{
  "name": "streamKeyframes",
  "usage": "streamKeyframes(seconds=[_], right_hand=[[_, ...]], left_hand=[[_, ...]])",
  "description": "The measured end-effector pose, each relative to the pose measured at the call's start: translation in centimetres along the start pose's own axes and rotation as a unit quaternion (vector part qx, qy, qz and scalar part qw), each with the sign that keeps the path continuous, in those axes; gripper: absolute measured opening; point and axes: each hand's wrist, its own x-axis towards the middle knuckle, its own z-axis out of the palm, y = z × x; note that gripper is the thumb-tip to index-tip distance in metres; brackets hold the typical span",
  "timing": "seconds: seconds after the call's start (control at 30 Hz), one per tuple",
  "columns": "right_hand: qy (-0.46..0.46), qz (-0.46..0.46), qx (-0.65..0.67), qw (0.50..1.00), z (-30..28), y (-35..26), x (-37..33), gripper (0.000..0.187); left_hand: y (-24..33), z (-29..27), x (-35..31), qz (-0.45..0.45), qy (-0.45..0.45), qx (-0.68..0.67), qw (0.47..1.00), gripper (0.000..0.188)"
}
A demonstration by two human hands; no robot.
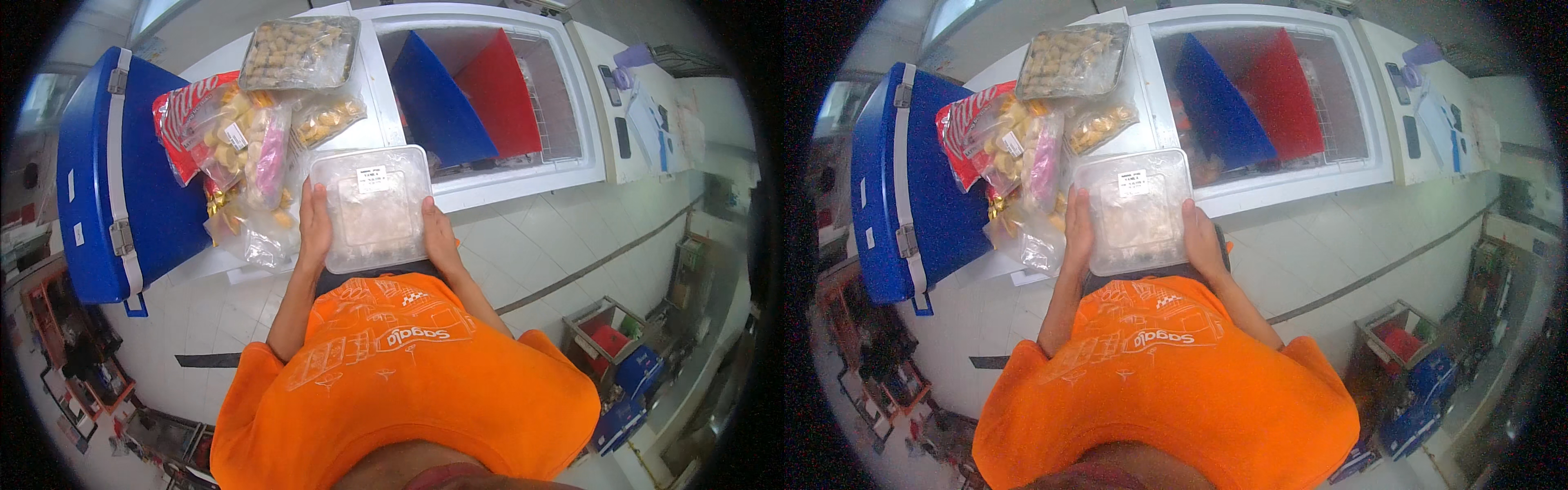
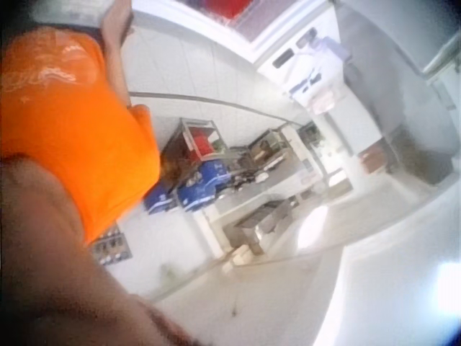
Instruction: The person organizes various frozen food items, including small pastries and a tray of wrapped snacks, into a chest freezer. They repeatedly take items from the freezer, arrange them, and place them back inside. The person also writes on a notepad with a pen multiple times during the process.
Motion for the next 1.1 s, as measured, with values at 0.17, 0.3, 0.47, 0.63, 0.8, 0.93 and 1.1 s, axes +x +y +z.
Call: streamKeyframes(seconds=[0.17,0.3,0.47,0.63,0.8,0.93,1.1], right_hand=[[-0.029,-0.01,0.033,0.999,-2.2,0.7,3.5,0.067],[-0.043,-0.022,-0.014,0.999,-4.0,1.0,3.7,0.064],[-0.068,-0.07,-0.106,0.99,-7.8,-2.4,1.0,0.062],[0.038,0.003,-0.048,0.998,-9.9,-1.7,-1.4,0.052],[0.12,0.015,0.486,0.865,-10.9,1.2,-3.2,0.051],[0.229,-0.01,0.398,0.888,-14.0,2.1,-3.7,0.056],[0.301,-0.052,0.353,0.884,-25.8,3.8,4.5,0.064]], left_hand=[[0.0,2.4,0.5,-0.026,0.054,-0.007,0.998,0.073],[-1.1,2.5,1.3,-0.136,0.072,-0.142,0.978,0.077],[2.9,5.1,2.1,-0.223,0.03,-0.159,0.961,0.079],[1.9,9.2,3.7,-0.193,-0.031,-0.143,0.97,0.089],[3.2,16.3,6.4,-0.163,-0.102,-0.132,0.972,0.093],[3.8,25.2,8.0,-0.176,-0.256,-0.209,0.927,0.098],[3.8,32.9,10.5,-0.198,-0.283,-0.185,0.92,0.105]])
